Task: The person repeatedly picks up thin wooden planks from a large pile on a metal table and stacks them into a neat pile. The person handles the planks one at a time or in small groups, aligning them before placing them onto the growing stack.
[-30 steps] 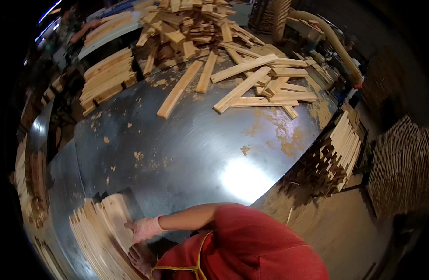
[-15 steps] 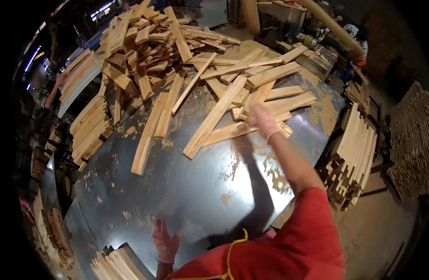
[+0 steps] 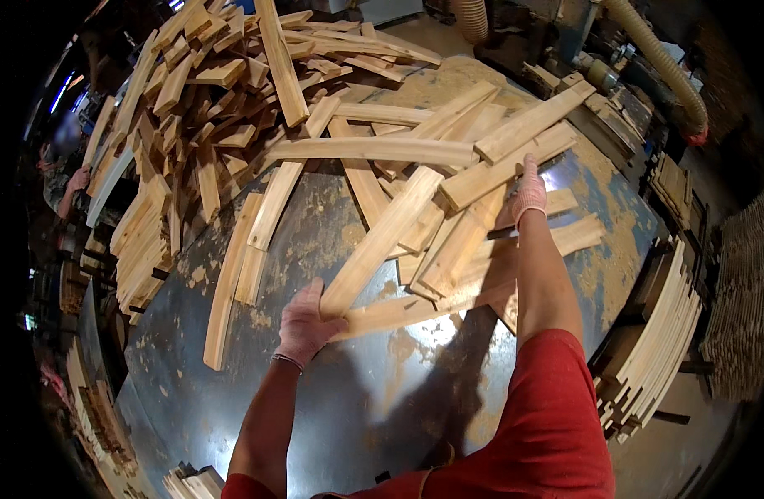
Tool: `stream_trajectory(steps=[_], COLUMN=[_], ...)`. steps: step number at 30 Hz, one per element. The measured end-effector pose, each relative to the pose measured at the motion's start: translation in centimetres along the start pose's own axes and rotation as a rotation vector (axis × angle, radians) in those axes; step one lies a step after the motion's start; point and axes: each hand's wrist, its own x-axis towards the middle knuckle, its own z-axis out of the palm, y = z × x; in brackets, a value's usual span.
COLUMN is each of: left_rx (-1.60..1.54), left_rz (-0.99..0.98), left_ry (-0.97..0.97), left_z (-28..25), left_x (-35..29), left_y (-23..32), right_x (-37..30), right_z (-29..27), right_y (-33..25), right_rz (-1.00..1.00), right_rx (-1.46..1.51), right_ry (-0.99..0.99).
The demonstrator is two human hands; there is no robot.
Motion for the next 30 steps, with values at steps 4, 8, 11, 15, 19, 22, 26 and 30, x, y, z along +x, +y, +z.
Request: stream_trajectory(steps=[4, 8, 11, 15, 19, 22, 26, 30], left_rx=[0.072, 0.031, -0.169, -0.400, -0.837, -1.155, -1.484, -1.366], left_rz=[-0.079, -0.306, -0.458, -0.751, -0.786, -0.747, -0.841, -0.891], left_ry=[-0.037, -0.115, -0.167, -0.330, -0.141, 0.054, 0.214, 0.338], left_z=[3.0, 6.0, 5.6, 4.9, 7.0, 8.6, 8.6, 8.0], left_x=[-0.8, -9.6, -17.9, -29.6, -41.9, -50.6, -58.7, -63.0], left_y=[-0.3, 3.1, 5.1, 5.4, 1.8, -0.7, -3.1, -5.0], right_x=[-1.0, -6.2, -13.2, -24.3, -35.1, -43.1, -53.5, -62.4], right_z=[1.9, 2.4, 1.2, -2.0, -5.9, -7.1, -8.2, -9.6], right_y=[0.8, 1.8, 4.5, 9.4, 14.4, 18.4, 21.9, 25.0], right_rz=[0.014, 0.155, 0.371, 0.266, 0.312, 0.252, 0.025, -0.195], right_rx=[0.276, 0.212, 0.226, 0.127, -0.199, -0.241, -0.493, -1.018], right_ry=[-0.350, -0.471, -0.473, -0.562, -0.662, -0.854, -1.018, -1.080])
